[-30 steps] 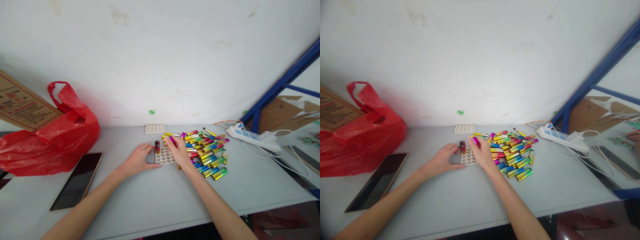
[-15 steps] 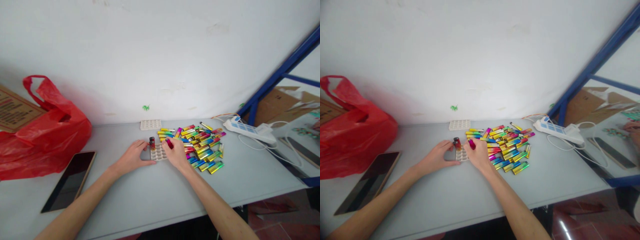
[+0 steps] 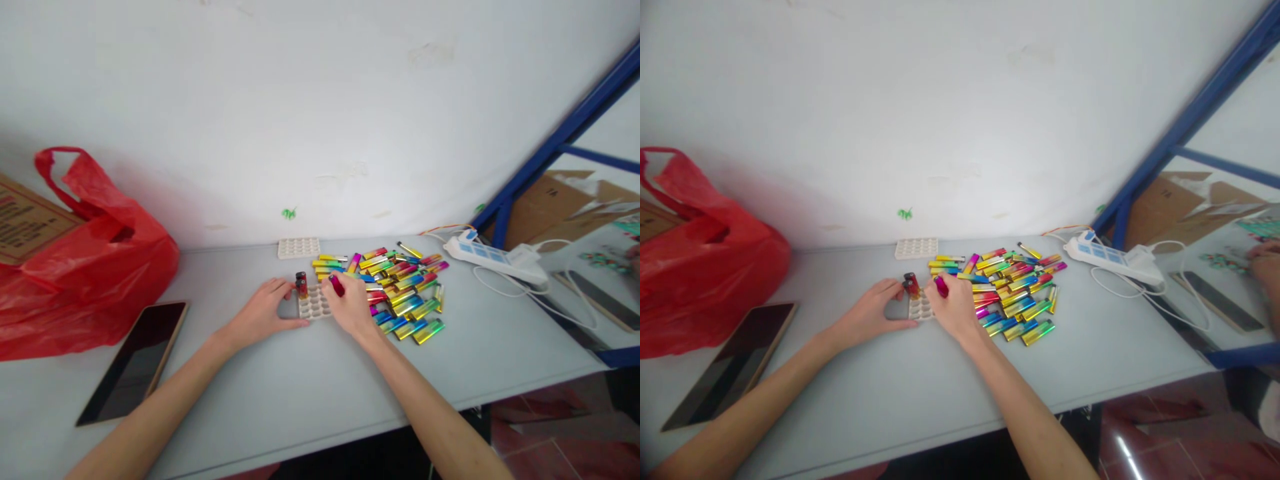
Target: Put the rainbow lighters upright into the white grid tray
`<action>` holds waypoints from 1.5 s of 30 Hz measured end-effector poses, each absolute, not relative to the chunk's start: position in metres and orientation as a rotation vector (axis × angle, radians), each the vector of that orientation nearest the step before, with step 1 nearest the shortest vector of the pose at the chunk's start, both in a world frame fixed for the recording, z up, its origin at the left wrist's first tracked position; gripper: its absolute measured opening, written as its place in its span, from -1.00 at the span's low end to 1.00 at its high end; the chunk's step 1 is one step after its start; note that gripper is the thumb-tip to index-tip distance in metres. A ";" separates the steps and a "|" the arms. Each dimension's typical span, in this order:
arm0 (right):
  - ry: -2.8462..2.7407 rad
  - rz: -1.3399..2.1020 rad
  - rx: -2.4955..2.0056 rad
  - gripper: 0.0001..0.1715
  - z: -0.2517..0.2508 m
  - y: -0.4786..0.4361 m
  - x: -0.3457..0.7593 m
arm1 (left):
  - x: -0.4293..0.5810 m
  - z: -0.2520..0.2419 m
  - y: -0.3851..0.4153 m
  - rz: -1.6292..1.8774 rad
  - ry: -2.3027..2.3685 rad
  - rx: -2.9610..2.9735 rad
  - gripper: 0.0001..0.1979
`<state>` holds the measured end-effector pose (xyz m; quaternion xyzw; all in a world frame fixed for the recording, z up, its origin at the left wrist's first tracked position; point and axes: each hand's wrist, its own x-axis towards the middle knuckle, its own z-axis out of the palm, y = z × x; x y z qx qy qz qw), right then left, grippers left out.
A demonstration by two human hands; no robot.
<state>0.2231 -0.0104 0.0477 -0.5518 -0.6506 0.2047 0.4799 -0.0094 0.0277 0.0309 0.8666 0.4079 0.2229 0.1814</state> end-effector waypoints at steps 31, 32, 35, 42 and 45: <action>-2.306 0.195 -1.283 -0.69 0.055 -0.015 0.223 | -0.012 0.022 0.029 0.644 1.105 2.471 -0.41; -2.321 0.152 -1.331 -0.66 0.057 -0.015 0.220 | -0.012 0.021 0.029 0.648 1.101 2.473 -0.42; -2.336 0.162 -1.401 -0.62 0.060 -0.016 0.220 | -0.012 0.021 0.030 0.640 1.109 2.475 -0.41; -2.122 0.276 -1.397 -0.83 0.063 -0.022 0.293 | -0.012 0.023 0.030 0.600 1.143 2.484 -0.32; -2.178 0.270 -1.441 -0.91 0.062 -0.032 0.335 | -0.011 0.023 0.029 0.607 1.137 2.481 -0.30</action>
